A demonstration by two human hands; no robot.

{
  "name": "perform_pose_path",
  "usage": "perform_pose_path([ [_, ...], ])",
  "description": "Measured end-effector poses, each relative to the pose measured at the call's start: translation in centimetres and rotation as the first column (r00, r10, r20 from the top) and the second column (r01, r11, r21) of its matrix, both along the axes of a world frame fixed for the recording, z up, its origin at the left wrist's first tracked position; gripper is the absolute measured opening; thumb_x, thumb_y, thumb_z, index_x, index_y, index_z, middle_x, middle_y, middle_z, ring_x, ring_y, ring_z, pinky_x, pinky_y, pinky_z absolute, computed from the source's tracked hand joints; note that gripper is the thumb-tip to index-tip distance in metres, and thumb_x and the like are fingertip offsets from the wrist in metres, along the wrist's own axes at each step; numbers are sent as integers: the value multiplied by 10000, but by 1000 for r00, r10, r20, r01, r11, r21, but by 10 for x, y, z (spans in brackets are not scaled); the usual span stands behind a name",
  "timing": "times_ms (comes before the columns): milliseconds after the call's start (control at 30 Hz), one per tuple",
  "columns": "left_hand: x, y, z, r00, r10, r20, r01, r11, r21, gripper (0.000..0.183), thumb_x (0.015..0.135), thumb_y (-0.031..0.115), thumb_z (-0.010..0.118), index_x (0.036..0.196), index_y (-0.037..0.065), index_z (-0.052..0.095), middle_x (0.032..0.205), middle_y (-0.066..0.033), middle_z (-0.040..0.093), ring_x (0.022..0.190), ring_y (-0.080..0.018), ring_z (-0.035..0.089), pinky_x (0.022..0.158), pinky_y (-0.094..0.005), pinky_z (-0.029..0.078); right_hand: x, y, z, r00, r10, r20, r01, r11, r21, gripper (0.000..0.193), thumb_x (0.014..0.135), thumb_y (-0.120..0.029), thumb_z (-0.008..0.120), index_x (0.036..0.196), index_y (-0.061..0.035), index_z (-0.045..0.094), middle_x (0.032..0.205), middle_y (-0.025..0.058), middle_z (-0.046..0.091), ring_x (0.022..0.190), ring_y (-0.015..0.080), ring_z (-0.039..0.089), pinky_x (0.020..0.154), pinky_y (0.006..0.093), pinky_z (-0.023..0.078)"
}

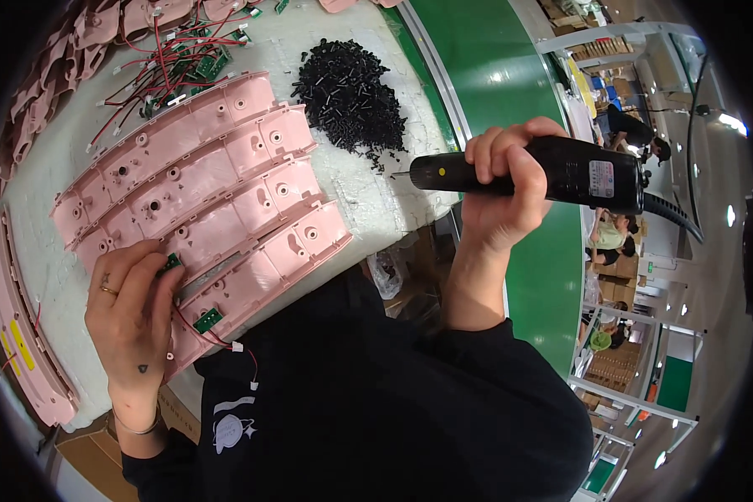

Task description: Assembling electronic components by fastening circuit boards to plastic parts using an electric screwdriver.

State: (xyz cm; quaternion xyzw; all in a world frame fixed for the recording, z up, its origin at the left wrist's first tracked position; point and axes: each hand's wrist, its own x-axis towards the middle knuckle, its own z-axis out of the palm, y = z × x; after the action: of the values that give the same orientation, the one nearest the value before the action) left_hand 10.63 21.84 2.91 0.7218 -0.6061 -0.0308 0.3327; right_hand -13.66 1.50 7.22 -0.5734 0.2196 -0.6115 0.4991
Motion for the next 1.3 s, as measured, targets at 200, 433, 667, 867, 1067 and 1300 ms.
perform_pose_path([
  [200, -3, 0, 1, 999, 3, -51, -4, 1000, -5, 187, 692, -19, 710, 858, -23, 626, 915, -113, 636, 850, -293, 578, 741, -359, 471, 2, -6, -8, 999, 53, 1, -53, 999, -8, 306, 745, -42, 550, 1025, 13, 437, 597, 70, 455, 472, 144, 416, 497, 299, 398],
  [433, -4, -11, 17, 995, -83, -50, 82, 996, -27, 205, 683, -25, 707, 870, -16, 625, 900, -115, 632, 856, -282, 578, 747, -345, 467, 2, 2, 6, 996, 89, -18, -90, 994, -66, 309, 776, -101, 506, 1079, -44, 490, 607, 11, 378, 500, 113, 364, 543, 294, 352],
  [667, -37, -101, 19, 853, -496, -161, 462, 862, -210, 222, 697, 83, 721, 898, 29, 644, 829, -89, 632, 832, -281, 572, 712, -362, 477, 4, 19, 33, 939, 316, 137, -287, 938, -194, 362, 778, -87, 514, 1123, -44, 414, 579, 20, 408, 448, 125, 403, 519, 296, 401],
  [867, -50, -121, 14, 808, -571, -147, 523, 809, -270, 229, 678, 144, 753, 861, 39, 663, 799, -67, 642, 854, -243, 586, 700, -316, 494, -1, 30, 49, 841, 523, 141, -469, 833, -294, 352, 797, -86, 545, 1129, -80, 428, 633, -4, 480, 487, 107, 459, 545, 280, 410],
  [1067, -42, -107, 15, 825, -547, -144, 474, 808, -350, 211, 636, 135, 781, 773, 47, 648, 708, -46, 624, 799, -233, 595, 652, -312, 489, 18, 38, 57, 825, 512, 240, -459, 854, -245, 292, 698, -83, 571, 979, -49, 495, 565, -48, 504, 472, 55, 487, 531, 208, 417],
  [1300, -37, -91, 14, 850, -498, -175, 411, 832, -373, 242, 640, 193, 785, 765, 52, 633, 685, -49, 610, 798, -239, 604, 629, -317, 486, 26, 43, 59, 796, 564, 218, -501, 817, -286, 285, 682, -99, 587, 946, -64, 485, 576, -57, 546, 464, 44, 512, 529, 192, 460],
])
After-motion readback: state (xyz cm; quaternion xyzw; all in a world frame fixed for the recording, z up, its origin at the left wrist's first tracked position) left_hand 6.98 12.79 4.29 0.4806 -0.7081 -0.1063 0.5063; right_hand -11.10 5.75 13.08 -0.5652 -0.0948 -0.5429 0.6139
